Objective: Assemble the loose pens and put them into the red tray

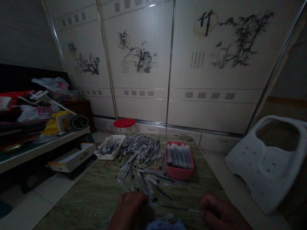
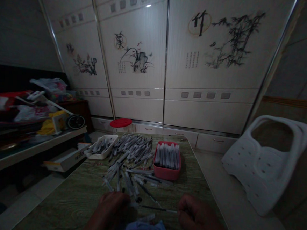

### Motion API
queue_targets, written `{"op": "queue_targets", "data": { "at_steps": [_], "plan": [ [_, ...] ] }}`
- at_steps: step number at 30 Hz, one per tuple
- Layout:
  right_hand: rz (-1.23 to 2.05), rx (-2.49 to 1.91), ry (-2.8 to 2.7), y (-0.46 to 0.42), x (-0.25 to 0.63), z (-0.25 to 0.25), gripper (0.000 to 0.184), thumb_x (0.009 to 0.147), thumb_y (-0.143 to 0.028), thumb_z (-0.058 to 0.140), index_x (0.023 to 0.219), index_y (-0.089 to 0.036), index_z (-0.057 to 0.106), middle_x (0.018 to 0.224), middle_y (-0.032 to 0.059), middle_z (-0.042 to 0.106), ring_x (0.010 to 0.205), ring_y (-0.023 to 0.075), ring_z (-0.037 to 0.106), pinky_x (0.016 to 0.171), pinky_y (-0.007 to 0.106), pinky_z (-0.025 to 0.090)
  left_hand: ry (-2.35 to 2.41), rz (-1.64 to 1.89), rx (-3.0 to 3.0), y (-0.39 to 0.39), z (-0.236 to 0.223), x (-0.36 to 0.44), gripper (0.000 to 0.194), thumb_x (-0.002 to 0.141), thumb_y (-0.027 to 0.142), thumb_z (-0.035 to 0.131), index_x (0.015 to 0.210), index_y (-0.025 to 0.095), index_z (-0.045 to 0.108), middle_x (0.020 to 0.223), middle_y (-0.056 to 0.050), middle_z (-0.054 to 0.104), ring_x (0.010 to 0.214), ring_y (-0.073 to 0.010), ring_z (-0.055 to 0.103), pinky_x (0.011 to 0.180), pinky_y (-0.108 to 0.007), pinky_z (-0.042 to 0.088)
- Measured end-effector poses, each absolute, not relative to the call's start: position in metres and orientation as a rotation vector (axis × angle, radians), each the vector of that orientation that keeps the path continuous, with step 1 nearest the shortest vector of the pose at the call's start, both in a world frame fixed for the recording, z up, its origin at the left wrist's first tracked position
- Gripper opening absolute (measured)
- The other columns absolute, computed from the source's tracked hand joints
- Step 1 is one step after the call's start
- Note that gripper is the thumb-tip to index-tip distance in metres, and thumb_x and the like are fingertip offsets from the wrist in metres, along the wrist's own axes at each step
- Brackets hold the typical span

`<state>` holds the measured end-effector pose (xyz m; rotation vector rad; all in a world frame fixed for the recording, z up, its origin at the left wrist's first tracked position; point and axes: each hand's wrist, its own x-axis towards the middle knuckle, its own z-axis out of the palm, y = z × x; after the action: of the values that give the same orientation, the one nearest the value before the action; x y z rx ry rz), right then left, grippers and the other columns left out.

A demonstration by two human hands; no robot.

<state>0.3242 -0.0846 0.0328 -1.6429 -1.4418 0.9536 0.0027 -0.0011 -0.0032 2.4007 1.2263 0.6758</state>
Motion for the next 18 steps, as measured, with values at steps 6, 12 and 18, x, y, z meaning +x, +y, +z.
{"op": "queue_targets", "data": {
  "at_steps": [6,12,18],
  "plan": [
    [0.966,-1.61,-1.433,-0.08,0.313,0.029,0.013,0.086,-0.027,0.057,0.074,-0.024,0.055,0.064,-0.005,0.049,0.061,0.0153,0.045,0.055,0.027,0.033,1.255,0.582,2.399,-0.004,0.011,0.01,0.027,0.087,0.003,0.054,0.097,0.024,0.066,0.096,-0.005,0.074,0.095,-0.0264,0.066,0.091,-0.041,0.041],
    [1.008,-1.608,-1.366,-0.078,0.309,0.032,0.014,0.086,-0.032,0.057,0.076,-0.024,0.054,0.062,-0.0067,0.047,0.057,0.0137,0.044,0.053,0.025,0.033,1.219,0.631,2.359,-0.007,0.012,0.009,0.027,0.09,0.003,0.051,0.097,0.024,0.066,0.096,-0.005,0.074,0.092,-0.0247,0.065,0.093,-0.042,0.04],
    [1.036,-1.649,-1.178,-0.081,0.301,0.051,0.018,0.087,-0.041,0.059,0.077,-0.026,0.056,0.062,-0.0054,0.055,0.053,0.0132,0.05,0.051,0.024,0.038,1.126,0.736,2.341,-0.006,-0.001,0.01,0.022,0.095,0.01,0.05,0.098,0.024,0.065,0.095,-0.006,0.074,0.091,-0.0242,0.065,0.088,-0.038,0.044]
  ]
}}
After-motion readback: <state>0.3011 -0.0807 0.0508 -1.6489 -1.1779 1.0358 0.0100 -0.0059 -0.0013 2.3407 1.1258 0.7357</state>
